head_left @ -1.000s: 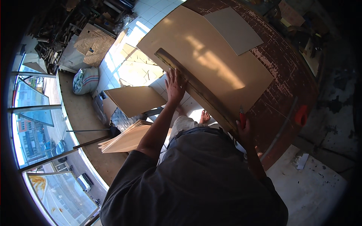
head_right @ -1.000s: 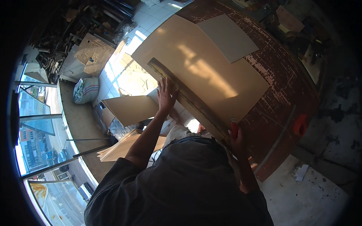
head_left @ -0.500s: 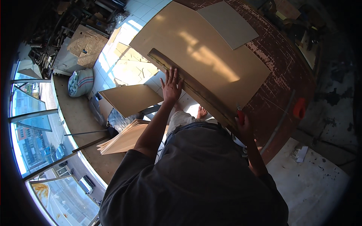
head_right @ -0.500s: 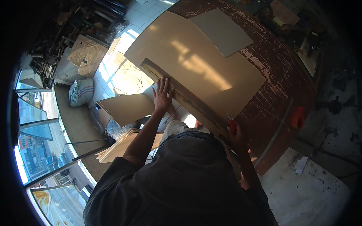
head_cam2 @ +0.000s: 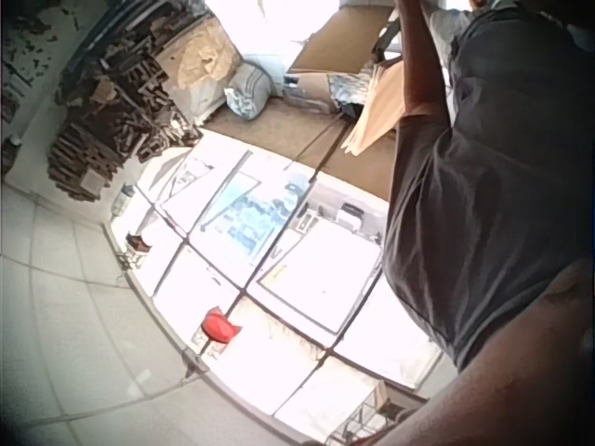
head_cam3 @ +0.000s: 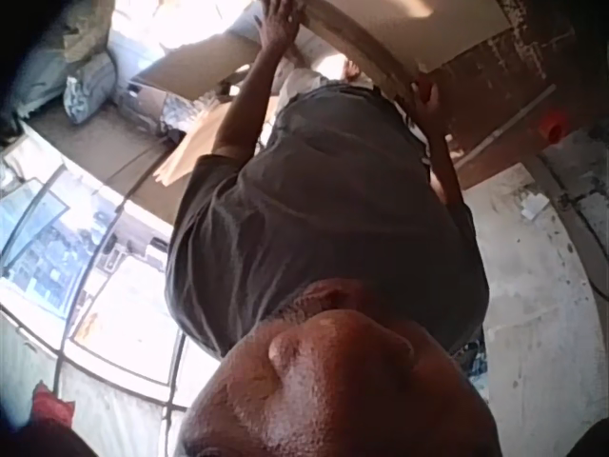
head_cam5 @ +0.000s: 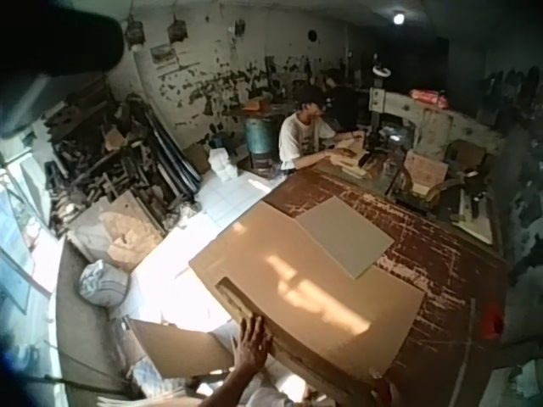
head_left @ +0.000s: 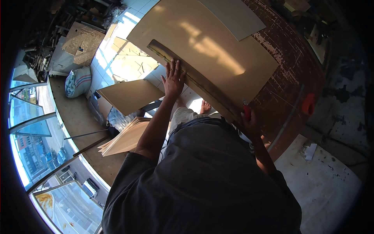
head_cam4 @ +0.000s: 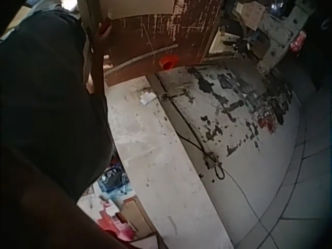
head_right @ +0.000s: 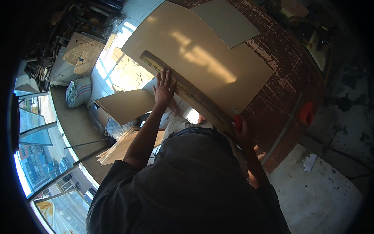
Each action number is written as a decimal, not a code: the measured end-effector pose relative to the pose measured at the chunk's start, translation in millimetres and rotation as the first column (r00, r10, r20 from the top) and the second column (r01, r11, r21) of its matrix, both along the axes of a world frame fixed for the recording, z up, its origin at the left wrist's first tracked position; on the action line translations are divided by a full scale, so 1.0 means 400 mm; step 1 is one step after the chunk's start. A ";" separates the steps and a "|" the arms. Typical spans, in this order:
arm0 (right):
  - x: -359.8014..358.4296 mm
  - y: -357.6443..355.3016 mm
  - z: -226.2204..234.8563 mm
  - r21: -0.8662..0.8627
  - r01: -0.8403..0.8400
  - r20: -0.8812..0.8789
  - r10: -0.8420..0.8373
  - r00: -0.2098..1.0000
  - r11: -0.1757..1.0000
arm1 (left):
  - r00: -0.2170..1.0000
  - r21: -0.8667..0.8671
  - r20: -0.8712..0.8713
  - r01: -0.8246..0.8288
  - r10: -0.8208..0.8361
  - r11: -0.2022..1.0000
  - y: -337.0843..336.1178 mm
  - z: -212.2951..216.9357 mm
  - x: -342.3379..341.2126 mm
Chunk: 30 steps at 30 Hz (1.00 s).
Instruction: The person cuts cardboard sheets with a utility knife along a straightedge, places cut pieces onto a stack, and trims cardboard around a template.
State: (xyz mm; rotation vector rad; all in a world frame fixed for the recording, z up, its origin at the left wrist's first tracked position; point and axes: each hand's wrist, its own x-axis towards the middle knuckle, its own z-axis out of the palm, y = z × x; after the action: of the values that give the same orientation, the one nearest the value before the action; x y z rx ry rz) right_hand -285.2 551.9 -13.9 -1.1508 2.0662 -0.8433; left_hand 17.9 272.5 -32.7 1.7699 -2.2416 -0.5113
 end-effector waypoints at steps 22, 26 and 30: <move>0.011 0.003 0.003 -0.026 0.199 -0.269 -0.198 0.942 0.980 | 0.997 -0.023 0.065 0.042 -0.040 0.999 -0.009 -0.021 0.010; 0.006 -0.003 0.000 -0.065 0.199 -0.272 -0.210 0.939 0.978 | 0.997 -0.044 0.063 0.044 -0.042 0.998 -0.007 -0.025 0.012; -0.002 0.005 -0.016 -0.062 0.171 -0.292 -0.182 0.939 0.983 | 0.997 -0.037 0.065 0.048 -0.046 0.998 -0.009 -0.030 0.012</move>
State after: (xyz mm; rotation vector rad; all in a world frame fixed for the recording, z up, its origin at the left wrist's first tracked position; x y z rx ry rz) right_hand -285.8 554.1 -20.4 -1.1837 2.4394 -0.8349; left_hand 22.8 268.9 -44.6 1.7422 -2.3246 -0.4236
